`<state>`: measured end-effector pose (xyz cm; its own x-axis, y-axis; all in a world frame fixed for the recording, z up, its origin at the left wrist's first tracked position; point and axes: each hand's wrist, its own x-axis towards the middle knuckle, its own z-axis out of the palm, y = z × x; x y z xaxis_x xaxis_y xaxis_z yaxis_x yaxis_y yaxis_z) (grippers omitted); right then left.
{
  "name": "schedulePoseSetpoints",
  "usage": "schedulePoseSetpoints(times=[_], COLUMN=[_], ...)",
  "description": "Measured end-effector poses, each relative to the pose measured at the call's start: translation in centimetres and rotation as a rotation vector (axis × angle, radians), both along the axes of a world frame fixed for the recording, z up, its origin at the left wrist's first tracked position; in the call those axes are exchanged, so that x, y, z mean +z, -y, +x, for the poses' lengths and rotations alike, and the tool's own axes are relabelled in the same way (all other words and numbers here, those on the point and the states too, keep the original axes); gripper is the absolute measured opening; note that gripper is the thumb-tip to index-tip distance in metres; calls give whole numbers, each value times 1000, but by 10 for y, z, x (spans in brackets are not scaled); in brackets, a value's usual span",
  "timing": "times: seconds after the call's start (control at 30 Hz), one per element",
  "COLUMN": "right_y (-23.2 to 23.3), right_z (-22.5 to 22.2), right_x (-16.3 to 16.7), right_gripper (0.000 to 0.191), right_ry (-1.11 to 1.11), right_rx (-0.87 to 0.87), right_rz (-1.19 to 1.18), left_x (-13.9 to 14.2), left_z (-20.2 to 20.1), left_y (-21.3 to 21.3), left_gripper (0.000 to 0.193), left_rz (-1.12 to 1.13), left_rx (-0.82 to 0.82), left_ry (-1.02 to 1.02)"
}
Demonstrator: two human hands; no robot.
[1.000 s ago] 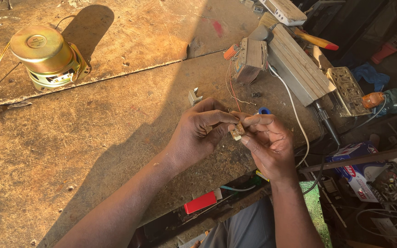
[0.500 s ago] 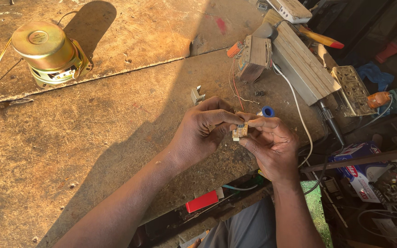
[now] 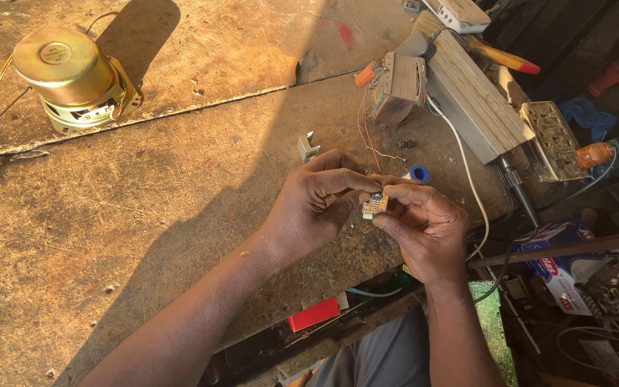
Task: The person solders components onto a small green circuit board at a cluttered workbench. They hold the board in one hand and a soldering iron in the other, touch the iron to the board's contacts, feed solder wire, and periodically reposition the board and components while working.
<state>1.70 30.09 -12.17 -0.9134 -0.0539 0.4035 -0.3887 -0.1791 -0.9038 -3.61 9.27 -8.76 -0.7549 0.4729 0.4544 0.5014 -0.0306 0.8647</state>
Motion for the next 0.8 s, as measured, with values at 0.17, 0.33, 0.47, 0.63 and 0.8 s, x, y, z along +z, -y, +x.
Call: schedulePoseSetpoints(times=[0.17,0.33,0.47,0.63,0.8], right_y=[1,1,3,4,2], right_z=[1,1,1,2,2], right_x=[-1,-1,1,3,3], right_gripper=[43,42,42,39,34], right_ry=[14,10,6,9,1], right_rx=[-12,-13,-35,-34,-61], right_rz=[12,30,46,33,56], left_x=[1,-1,-2,-4,-5], left_z=[1,0,0,-1,-1], left_y=[1,0,0,-1,-2], left_gripper=[29,28,28,29,21], left_rz=[15,14,15,47,34], left_rx=[-6,-3,-6,-8,25], left_ry=[10,48,22,73,53])
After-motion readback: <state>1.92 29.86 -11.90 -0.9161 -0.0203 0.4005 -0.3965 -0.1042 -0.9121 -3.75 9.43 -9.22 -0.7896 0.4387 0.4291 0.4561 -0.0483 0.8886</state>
